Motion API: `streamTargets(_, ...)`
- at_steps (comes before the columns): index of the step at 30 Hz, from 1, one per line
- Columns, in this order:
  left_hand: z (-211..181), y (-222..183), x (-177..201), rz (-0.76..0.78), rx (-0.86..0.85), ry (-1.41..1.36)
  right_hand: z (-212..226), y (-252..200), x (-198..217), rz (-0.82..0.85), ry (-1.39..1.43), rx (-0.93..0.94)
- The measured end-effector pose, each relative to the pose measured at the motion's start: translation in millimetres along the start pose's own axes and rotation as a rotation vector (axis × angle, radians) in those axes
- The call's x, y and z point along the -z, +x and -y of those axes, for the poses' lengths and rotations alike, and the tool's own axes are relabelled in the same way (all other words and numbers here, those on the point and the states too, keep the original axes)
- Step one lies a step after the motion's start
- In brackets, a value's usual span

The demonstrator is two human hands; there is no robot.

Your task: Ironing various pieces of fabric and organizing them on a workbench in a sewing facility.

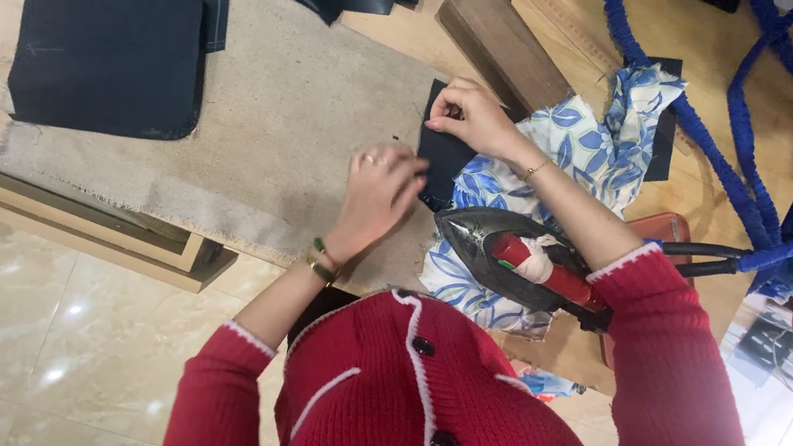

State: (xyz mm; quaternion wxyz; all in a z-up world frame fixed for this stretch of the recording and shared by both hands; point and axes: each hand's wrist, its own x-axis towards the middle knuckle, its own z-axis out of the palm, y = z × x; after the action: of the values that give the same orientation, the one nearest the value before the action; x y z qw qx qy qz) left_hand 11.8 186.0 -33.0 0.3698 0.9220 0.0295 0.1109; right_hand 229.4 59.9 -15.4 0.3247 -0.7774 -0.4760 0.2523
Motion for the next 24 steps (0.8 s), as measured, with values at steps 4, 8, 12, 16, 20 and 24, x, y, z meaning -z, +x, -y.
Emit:
streamTargets(4,10,-31,1,0.108,-0.217,0.154,4,0,6,0.023,0.021,-0.023)
streamTargets(8,13,-35,12,0.114,-0.342,0.291,4,2,10,0.038,-0.033,-0.034)
streamTargets(12,17,-29,14,0.126,-0.364,0.233,-2,0,13,0.063,-0.145,-0.033)
streamTargets(16,16,-18,11,0.159,-0.271,0.129,-2,0,13,0.056,-0.15,-0.047)
streamTargets(20,16,-2,-1,0.076,-0.163,0.117,0,-1,13,0.064,-0.154,-0.053)
streamTargets(24,15,13,-10,-0.108,-0.228,0.176,6,0,13,0.044,-0.15,-0.038)
